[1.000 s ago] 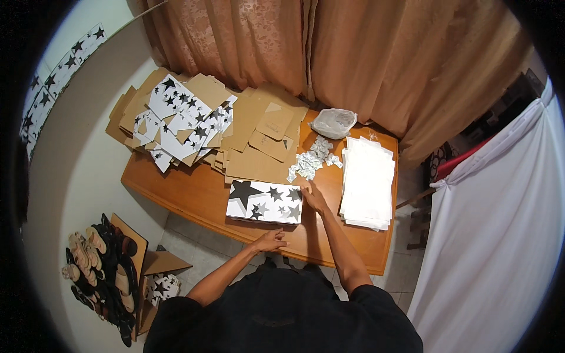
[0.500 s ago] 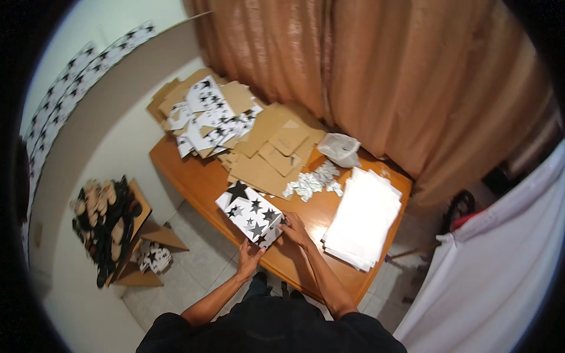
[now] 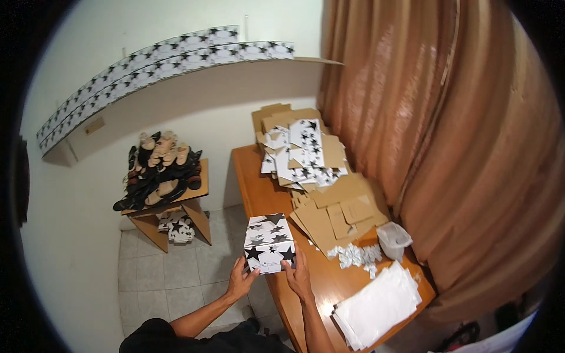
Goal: Folding cardboard shoe boxes, inserting tissue paper and silica gel packets, and placing the finished boxes on a shelf.
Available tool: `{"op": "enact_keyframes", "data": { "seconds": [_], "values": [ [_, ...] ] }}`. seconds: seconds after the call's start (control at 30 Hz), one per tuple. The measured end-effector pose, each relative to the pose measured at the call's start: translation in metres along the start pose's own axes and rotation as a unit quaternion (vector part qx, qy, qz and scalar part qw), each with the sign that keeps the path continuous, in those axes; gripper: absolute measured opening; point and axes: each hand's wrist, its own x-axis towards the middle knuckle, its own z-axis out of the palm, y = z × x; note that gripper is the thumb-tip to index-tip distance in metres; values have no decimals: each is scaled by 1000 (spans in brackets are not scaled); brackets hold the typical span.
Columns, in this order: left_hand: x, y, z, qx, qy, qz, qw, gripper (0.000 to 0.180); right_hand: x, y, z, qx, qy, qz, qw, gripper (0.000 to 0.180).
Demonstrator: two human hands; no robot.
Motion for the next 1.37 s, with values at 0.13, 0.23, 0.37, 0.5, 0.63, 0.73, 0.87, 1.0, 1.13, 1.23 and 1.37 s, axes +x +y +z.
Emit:
{"op": "enact_keyframes", "data": {
  "seconds": [0.13, 0.23, 0.37, 0.5, 0.63, 0.73, 0.87, 1.0, 1.13, 1.23, 1.37],
  "values": [
    [9, 64, -29, 3, 34, 29, 999, 65, 28, -30, 16, 30, -3, -49, 998, 66],
    [15, 87, -54, 5, 68, 50, 996, 69, 49, -68, 32, 29, -12, -80, 996, 66],
    [37, 103, -91, 17, 85, 110, 990, 70, 77, -98, 51, 8, -9, -131, 991, 65],
    [77, 141, -124, -5, 69, 152, 986, 64, 121, -125, 62, -24, 27, -190, 981, 66],
    [129, 171, -154, 20, 105, 263, 959, 60, 168, -161, 79, -46, 72, -237, 968, 64],
    [169, 197, -180, 66, 109, 295, 947, 63, 203, -195, 91, -57, 113, -271, 954, 64],
    [220, 244, -193, 36, 90, 350, 932, 65, 253, -226, 93, -84, 170, -324, 927, 65],
    [275, 273, -210, 51, 146, 446, 881, 61, 304, -253, 102, -70, 199, -360, 909, 68],
    [327, 305, -210, 63, 126, 483, 864, 64, 356, -270, 99, -91, 259, -399, 875, 69],
    [364, 327, -208, 92, 157, 521, 834, 61, 405, -270, 92, -68, 261, -422, 865, 69],
    [420, 340, -202, 75, 153, 534, 828, 62, 468, -274, 81, -48, 259, -429, 864, 68]
  ]
}}
